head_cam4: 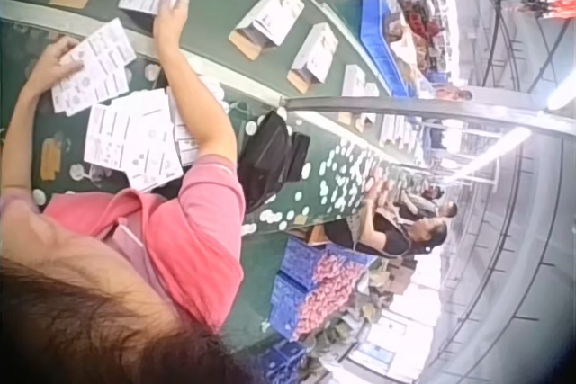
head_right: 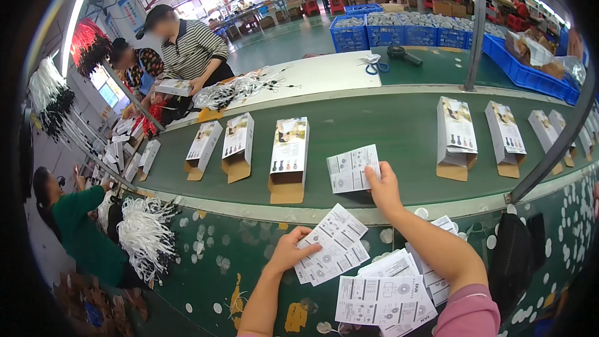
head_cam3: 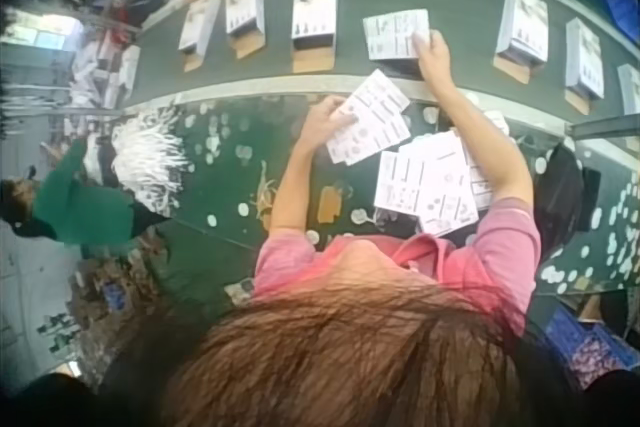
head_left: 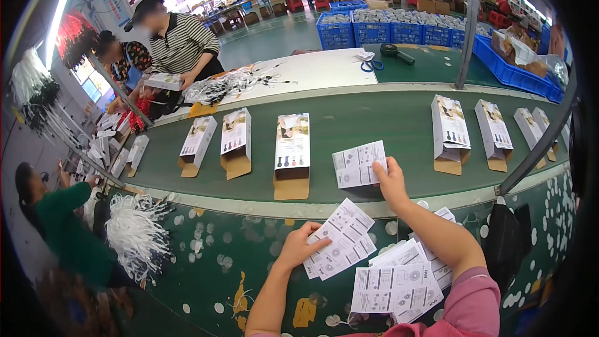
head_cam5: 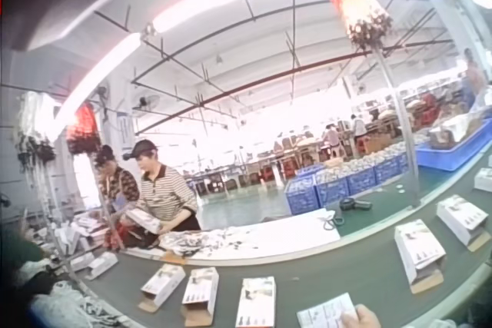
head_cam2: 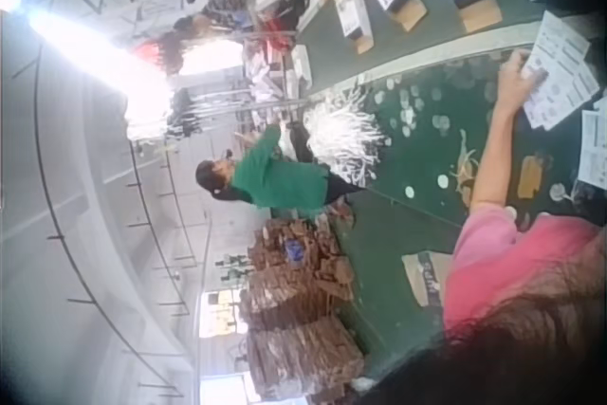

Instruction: The person inserts instruction manuals into product packaging boxes by picking up individual folded manuals from a stack and placing them inside open boxes on an assembly line.

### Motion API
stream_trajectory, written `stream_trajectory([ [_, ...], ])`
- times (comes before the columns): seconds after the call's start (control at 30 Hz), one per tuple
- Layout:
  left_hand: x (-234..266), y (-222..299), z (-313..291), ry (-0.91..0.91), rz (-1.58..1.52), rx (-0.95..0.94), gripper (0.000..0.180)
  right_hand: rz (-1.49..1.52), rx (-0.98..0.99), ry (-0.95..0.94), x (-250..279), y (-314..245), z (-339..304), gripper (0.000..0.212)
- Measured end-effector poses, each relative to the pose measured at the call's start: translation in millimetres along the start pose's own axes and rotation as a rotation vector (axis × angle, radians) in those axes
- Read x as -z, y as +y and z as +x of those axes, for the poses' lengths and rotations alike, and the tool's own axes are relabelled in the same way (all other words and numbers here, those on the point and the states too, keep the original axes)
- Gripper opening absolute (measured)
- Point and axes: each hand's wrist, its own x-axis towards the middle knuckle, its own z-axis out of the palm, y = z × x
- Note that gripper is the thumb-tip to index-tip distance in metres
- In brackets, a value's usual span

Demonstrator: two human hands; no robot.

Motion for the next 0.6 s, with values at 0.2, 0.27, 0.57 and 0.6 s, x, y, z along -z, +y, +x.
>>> stream_trajectory([
  [0.2,29.4,-14.1,-0.8,-0.001,0.144,-0.027,0.027,-0.010,0.202,0.139,-30.6,-5.1,-1.9,0.019],
  [0.27,46.3,-20.4,-2.4,0.018,0.148,-0.042,0.027,-0.017,0.280,0.105,-48.5,-19.4,-4.8,0.015],
  [0.57,82.1,-34.2,-8.6,0.045,0.145,0.013,0.027,-0.988,1.271,-0.613,-126.7,-24.2,17.9,0.010],
  [0.6,86.3,-37.3,-8.7,0.052,0.135,-0.014,0.027,-1.213,1.240,-0.691,-136.4,-11.7,19.4,0.010],
])
